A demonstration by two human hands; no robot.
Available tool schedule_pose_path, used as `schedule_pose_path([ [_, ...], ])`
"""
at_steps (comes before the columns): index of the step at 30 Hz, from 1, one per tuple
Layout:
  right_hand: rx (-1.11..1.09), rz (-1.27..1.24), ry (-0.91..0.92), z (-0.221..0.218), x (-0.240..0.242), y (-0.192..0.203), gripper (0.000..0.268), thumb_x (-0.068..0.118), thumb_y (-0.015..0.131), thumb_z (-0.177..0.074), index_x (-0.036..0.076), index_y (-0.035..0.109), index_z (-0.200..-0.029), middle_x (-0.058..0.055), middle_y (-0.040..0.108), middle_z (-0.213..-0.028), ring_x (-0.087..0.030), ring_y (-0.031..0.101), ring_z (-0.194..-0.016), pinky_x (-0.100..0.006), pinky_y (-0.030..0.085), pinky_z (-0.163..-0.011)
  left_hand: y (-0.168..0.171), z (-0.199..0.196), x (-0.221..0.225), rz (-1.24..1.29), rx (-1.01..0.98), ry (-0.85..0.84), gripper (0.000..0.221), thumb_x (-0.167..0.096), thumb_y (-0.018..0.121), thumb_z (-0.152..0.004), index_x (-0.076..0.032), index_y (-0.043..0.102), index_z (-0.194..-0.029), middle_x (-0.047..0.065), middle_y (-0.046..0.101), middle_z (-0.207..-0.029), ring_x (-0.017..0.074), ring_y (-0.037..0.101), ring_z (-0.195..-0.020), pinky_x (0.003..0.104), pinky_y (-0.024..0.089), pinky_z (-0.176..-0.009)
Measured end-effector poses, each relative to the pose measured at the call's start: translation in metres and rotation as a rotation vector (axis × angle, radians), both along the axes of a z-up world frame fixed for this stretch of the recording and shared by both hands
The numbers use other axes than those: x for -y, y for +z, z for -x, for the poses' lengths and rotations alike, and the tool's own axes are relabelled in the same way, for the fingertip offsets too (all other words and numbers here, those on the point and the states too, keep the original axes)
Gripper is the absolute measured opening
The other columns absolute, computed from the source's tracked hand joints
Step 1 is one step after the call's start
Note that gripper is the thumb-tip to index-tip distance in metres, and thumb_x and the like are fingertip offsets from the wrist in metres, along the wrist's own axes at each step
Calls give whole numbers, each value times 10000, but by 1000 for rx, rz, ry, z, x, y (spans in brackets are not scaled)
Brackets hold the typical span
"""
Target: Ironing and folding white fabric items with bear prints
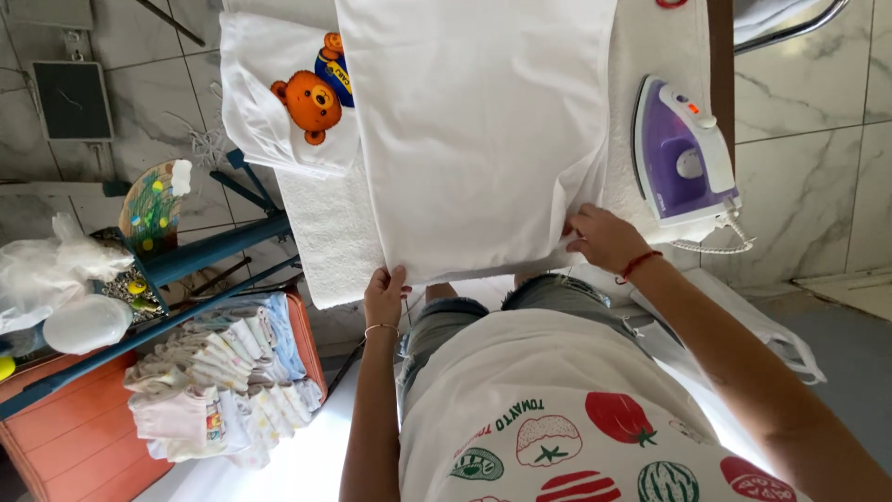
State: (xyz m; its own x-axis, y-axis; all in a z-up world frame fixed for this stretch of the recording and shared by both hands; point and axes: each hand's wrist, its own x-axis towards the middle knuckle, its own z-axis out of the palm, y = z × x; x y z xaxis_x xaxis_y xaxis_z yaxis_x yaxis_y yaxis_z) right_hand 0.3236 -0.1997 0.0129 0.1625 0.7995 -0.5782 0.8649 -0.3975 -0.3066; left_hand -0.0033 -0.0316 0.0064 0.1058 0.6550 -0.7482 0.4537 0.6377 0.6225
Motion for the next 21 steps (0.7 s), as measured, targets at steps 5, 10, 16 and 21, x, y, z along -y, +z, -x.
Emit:
schedule_pose_path([
  [5, -80, -71, -53, 1, -7, 15, 183, 325, 585, -763, 173, 525, -846, -14, 449, -955, -289, 552, -875, -356, 490, -713, 6, -3, -1, -9, -16, 30, 264, -310, 599, -813, -48, 588, -839, 74, 585, -712, 153, 593, -603, 222, 488, -560],
  [10, 176, -343, 130, 4, 27, 15, 48, 208, 510, -821, 218, 557, -825, 20, 476, -874, -186, 549, -816, -261, 474, -636, -10, 9, 1, -77, -137, -24, 257, -327, 607, -803, -70, 605, -815, 75, 597, -658, 161, 599, -590, 263, 473, -551],
  [16, 76, -384, -129, 19, 21, 25, 134, 191, 534, -801, 209, 621, -902, -19, 562, -856, -225, 582, -823, -317, 492, -687, 11, -3, -2, -131, -291, -169, 272, -384, 581, -782, -113, 598, -801, 53, 599, -571, 201, 598, -621, 338, 443, -609],
  [21, -214, 65, -888, 23, -35, 42, 502, 627, 592, -685, 191, 562, -934, -17, 626, -703, -214, 618, -715, -334, 476, -714, 1, 1, -2, -117, -317, -247, 290, -431, 572, -768, -142, 575, -796, 18, 605, -558, 183, 598, -640, 323, 443, -647],
])
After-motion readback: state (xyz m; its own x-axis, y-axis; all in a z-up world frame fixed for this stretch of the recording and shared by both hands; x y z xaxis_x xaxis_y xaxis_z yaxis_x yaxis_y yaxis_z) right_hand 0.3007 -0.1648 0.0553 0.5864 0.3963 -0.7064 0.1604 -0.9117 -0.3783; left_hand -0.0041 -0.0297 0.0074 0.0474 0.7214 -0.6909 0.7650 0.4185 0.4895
